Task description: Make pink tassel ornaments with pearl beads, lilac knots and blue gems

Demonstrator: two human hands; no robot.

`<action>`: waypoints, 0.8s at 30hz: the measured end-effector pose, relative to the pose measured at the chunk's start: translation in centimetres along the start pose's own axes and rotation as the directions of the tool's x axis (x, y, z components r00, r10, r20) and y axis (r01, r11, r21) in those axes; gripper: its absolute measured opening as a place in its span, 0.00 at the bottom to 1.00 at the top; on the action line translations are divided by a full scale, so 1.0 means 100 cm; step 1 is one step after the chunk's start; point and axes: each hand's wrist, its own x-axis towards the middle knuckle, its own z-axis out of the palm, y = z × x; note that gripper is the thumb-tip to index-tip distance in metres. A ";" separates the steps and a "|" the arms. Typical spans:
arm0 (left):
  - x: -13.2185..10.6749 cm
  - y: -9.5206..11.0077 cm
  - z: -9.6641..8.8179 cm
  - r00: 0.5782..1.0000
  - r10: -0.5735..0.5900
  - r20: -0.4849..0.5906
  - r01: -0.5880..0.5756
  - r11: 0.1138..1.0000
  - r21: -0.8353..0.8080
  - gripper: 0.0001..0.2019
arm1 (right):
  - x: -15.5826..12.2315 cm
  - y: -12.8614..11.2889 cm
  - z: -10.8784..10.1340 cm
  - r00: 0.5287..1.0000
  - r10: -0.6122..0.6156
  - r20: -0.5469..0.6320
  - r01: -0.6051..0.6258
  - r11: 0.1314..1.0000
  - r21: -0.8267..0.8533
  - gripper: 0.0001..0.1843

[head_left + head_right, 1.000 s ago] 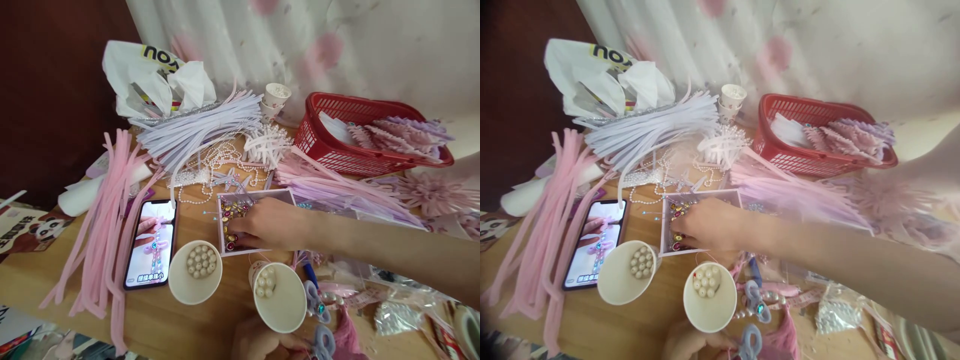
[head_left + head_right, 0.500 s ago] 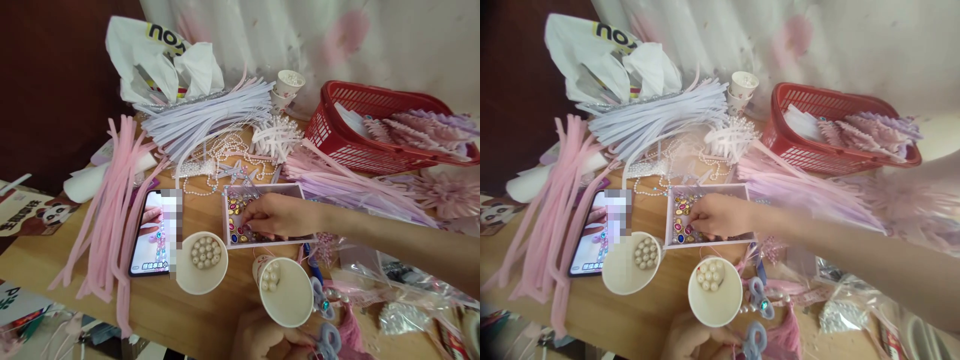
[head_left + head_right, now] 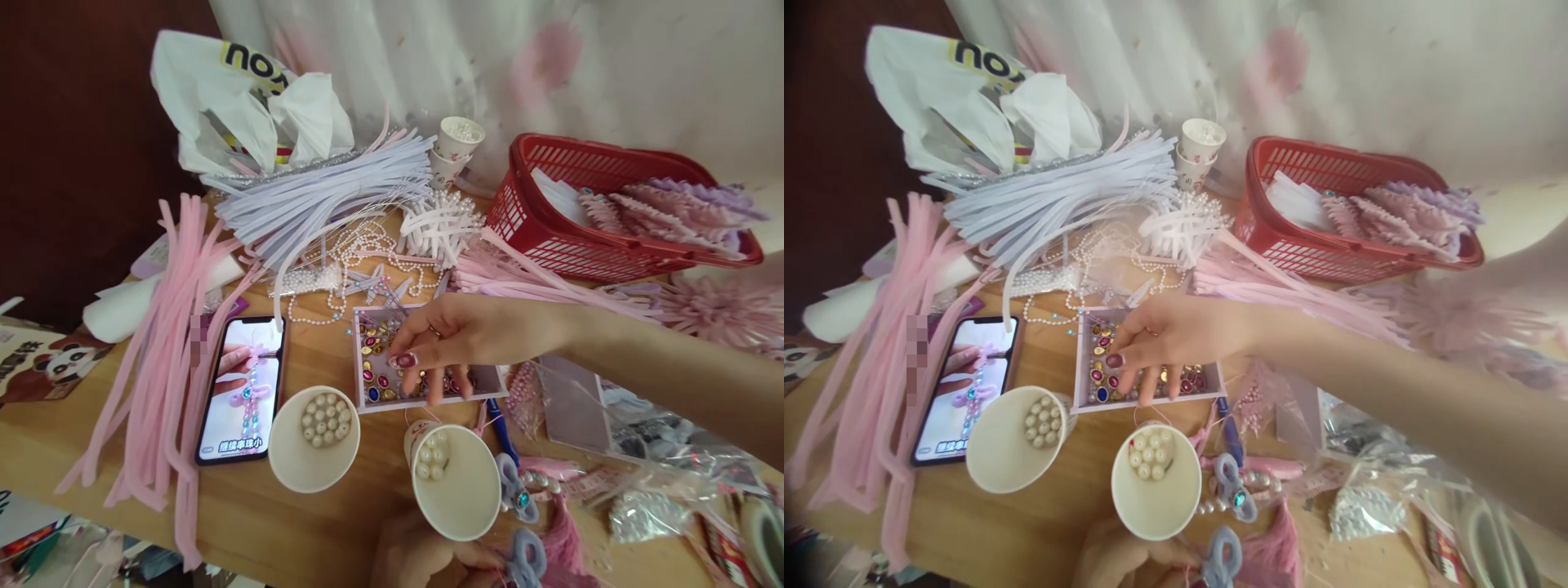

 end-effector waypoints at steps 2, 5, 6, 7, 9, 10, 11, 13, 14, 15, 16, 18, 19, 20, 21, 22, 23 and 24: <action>-0.007 -0.003 0.003 1.000 -0.019 0.004 0.020 0.999 -0.027 0.25 | -0.005 -0.005 0.002 0.990 -0.058 -0.128 0.021 0.962 -0.272 0.13; -0.022 -0.010 0.010 0.999 -0.045 0.011 0.045 0.997 -0.060 0.24 | -0.008 -0.005 0.004 0.973 -0.187 -0.135 0.038 0.708 -0.705 0.12; -0.026 -0.011 0.013 0.999 -0.049 0.014 0.050 0.997 -0.067 0.24 | -0.007 -0.002 0.004 0.975 -0.203 -0.095 0.048 0.604 -0.795 0.10; -0.029 -0.012 0.015 0.999 -0.051 0.018 0.053 0.996 -0.069 0.23 | -0.006 0.001 0.004 0.977 -0.204 -0.058 0.056 0.515 -0.856 0.09; -0.033 -0.014 0.020 0.998 -0.055 0.024 0.056 0.996 -0.072 0.23 | -0.004 0.009 0.004 0.980 -0.198 -0.023 0.056 0.388 -0.920 0.07; -0.034 -0.014 0.023 0.998 -0.057 0.026 0.059 0.995 -0.074 0.23 | -0.003 0.014 0.004 0.979 -0.205 -0.018 0.055 0.344 -0.938 0.06; -0.036 -0.014 0.026 0.998 -0.060 0.029 0.062 0.995 -0.075 0.24 | -0.002 0.019 0.004 0.977 -0.215 -0.009 0.060 0.314 -0.947 0.06; -0.042 -0.016 0.033 0.997 -0.061 0.038 0.063 0.996 -0.062 0.25 | -0.002 0.026 0.003 0.972 -0.233 0.013 0.083 0.290 -0.953 0.06; -0.047 -0.018 0.036 0.997 -0.060 0.043 0.062 0.997 -0.052 0.26 | -0.003 0.029 0.003 0.971 -0.240 0.017 0.088 0.288 -0.954 0.07; -0.052 -0.020 0.038 0.997 -0.059 0.047 0.061 0.997 -0.042 0.26 | -0.003 0.030 0.003 0.969 -0.245 0.017 0.090 0.287 -0.954 0.07; -0.057 -0.023 0.039 0.997 -0.058 0.050 0.060 0.998 -0.032 0.27 | -0.004 0.031 0.002 0.969 -0.248 0.016 0.089 0.288 -0.954 0.07; -0.067 -0.027 0.037 0.997 -0.055 0.058 0.056 0.998 -0.021 0.27 | -0.005 0.030 0.002 0.971 -0.239 -0.002 0.071 0.295 -0.953 0.08; -0.069 -0.028 0.033 0.997 -0.053 0.060 0.054 0.998 -0.017 0.28 | -0.006 0.028 0.002 0.974 -0.226 -0.011 0.060 0.306 -0.950 0.08; -0.068 -0.027 0.028 0.997 -0.047 0.059 0.048 0.999 -0.012 0.28 | -0.006 0.027 0.001 0.977 -0.213 -0.018 0.052 0.321 -0.946 0.07; -0.064 -0.024 0.022 0.998 -0.037 0.055 0.038 0.999 -0.008 0.28 | -0.007 0.026 0.001 0.977 -0.211 -0.021 0.052 0.335 -0.941 0.06; -0.055 -0.017 0.016 0.999 -0.024 0.046 0.025 1.000 -0.006 0.27 | -0.008 0.026 0.000 0.974 -0.225 -0.015 0.065 0.342 -0.938 0.05; -0.041 -0.008 0.008 1.000 -0.006 0.029 0.006 1.000 -0.006 0.27 | -0.009 0.027 0.000 0.966 -0.258 0.000 0.089 0.337 -0.937 0.05; -0.023 0.004 0.001 1.000 0.019 0.009 -0.018 1.000 -0.010 0.26 | -0.011 0.029 -0.001 0.952 -0.304 0.018 0.120 0.317 -0.941 0.06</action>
